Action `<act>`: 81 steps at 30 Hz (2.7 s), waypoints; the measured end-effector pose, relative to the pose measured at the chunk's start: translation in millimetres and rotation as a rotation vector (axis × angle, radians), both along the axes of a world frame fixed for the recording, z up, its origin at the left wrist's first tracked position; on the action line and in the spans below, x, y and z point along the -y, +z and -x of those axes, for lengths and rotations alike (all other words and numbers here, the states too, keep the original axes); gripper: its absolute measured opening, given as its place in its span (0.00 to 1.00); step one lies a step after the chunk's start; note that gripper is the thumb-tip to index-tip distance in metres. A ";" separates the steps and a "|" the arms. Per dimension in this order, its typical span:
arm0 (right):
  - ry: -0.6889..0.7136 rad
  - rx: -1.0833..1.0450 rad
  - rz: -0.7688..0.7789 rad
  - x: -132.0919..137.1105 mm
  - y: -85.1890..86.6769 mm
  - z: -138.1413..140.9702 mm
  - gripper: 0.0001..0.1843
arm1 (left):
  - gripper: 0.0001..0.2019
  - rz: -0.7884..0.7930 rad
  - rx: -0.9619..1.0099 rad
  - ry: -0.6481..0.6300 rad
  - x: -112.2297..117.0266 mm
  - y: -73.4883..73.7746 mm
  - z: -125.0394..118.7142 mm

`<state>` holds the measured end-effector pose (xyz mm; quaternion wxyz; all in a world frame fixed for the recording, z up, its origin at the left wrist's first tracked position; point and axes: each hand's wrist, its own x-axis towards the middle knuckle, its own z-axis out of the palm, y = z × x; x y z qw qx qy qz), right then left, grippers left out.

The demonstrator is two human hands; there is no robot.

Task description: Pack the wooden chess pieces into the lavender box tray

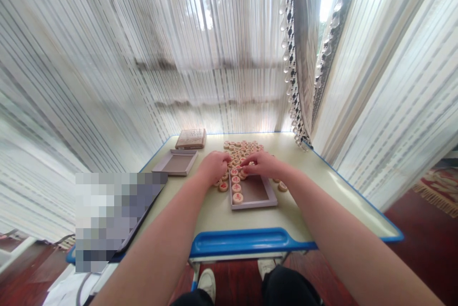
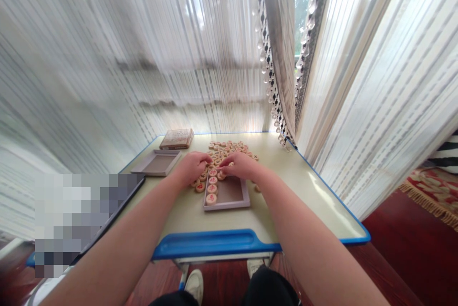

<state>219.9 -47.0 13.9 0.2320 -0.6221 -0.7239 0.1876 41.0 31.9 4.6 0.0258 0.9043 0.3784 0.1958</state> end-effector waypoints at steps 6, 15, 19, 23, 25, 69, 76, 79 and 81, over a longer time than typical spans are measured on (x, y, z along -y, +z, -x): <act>0.071 0.127 -0.035 3.6 2.8 -1.9 0.14 | 0.16 0.014 -0.002 0.017 1.8 1.4 0.4; -0.098 0.163 -0.111 -0.8 8.3 -16.2 0.11 | 0.16 -0.004 -0.016 0.000 -0.3 -1.2 0.3; -0.481 0.287 -0.055 -11.4 0.2 -44.8 0.13 | 0.18 -0.016 0.012 0.020 -2.4 -1.6 0.6; -0.654 0.307 0.032 -19.6 -12.8 -63.5 0.14 | 0.18 -0.021 0.013 0.066 -6.2 -3.9 0.8; -0.665 0.297 0.037 -21.9 -17.2 -66.8 0.15 | 0.18 0.007 -0.011 0.097 -8.2 -5.6 0.7; -0.494 0.286 0.124 -15.0 -8.3 -49.1 0.20 | 0.17 -0.025 0.001 0.038 -8.3 -7.4 1.4; -0.508 0.303 -0.089 -24.4 -20.5 -53.7 0.23 | 0.20 0.030 0.036 0.091 -7.7 -8.2 -0.1; -0.425 0.322 -0.115 -30.0 -29.5 -53.5 0.23 | 0.21 0.025 0.094 0.099 -7.5 -6.3 -0.5; -0.391 0.313 -0.095 -31.8 -32.5 -52.6 0.22 | 0.21 0.006 0.106 0.104 -6.7 -4.6 -0.3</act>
